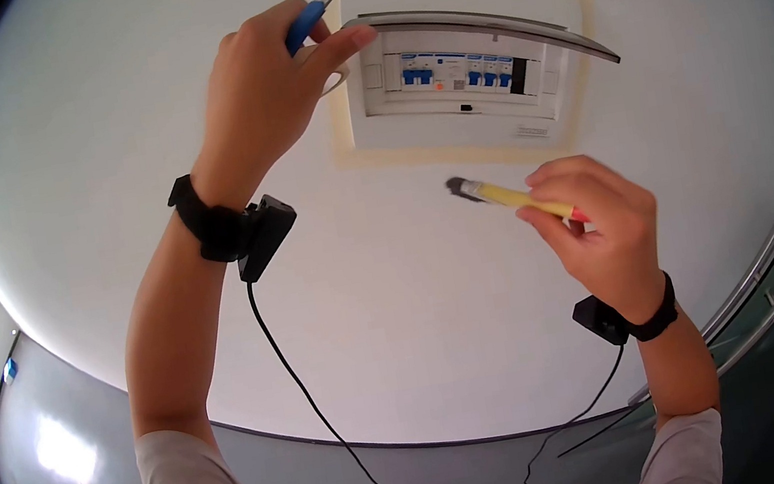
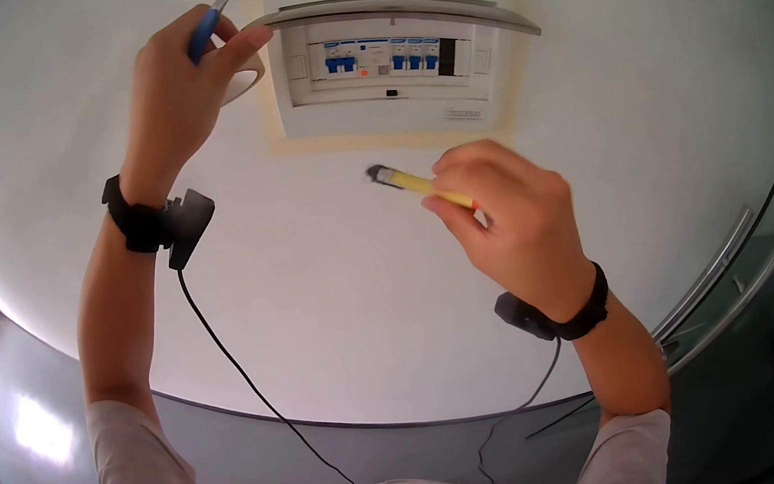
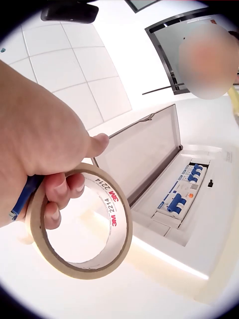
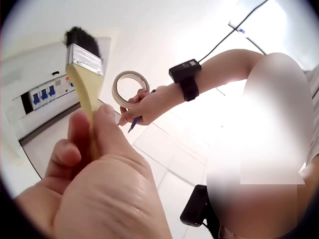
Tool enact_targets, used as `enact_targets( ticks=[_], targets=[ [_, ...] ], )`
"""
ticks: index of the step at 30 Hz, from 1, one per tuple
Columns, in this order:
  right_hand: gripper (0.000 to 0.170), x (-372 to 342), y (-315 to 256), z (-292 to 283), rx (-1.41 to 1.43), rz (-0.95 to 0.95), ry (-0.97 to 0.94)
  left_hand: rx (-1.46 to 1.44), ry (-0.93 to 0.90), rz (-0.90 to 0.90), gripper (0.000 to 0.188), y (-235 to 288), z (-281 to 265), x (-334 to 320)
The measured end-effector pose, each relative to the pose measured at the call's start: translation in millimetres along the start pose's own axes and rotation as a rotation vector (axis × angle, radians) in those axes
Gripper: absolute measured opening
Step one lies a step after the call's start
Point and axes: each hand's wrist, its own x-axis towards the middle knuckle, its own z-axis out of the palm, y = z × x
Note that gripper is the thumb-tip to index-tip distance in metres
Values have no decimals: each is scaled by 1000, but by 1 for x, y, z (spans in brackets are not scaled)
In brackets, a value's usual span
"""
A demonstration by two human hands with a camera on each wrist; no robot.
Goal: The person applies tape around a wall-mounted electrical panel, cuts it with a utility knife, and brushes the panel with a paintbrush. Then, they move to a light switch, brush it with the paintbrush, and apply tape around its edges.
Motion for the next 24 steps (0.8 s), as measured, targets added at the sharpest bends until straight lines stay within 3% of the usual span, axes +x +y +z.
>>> enact_targets(
  ticks=[2, 4, 8, 13, 16, 21, 22, 24],
  targets=[
    [28, 14, 0, 6, 32, -66, 90, -53, -11, -38, 49, 1, 0, 2],
    [27, 28, -5, 11, 102, 65, 159, -61, -5, -41, 51, -1, 2, 5],
    [28, 70, 10, 47, 105, -152, 219, -144, -21, -66, 57, -3, 4, 8],
    [10, 99, 19, 87, 152, -92, 59, -148, -31, -21, 57, -10, 6, 10],
    [9, 103, 23, 68, 79, -14, -112, -119, -35, -3, 61, -8, 6, 10],
    [10, 103, 25, 42, 64, 30, -76, -57, -54, -30, 63, -6, 13, 10],
    [10, 105, 24, 47, 62, 22, -76, -30, -50, -16, 62, -6, 11, 10],
    [10, 109, 28, 60, 67, -169, -56, -9, -57, -3, 62, -5, 10, 10]
  ],
)
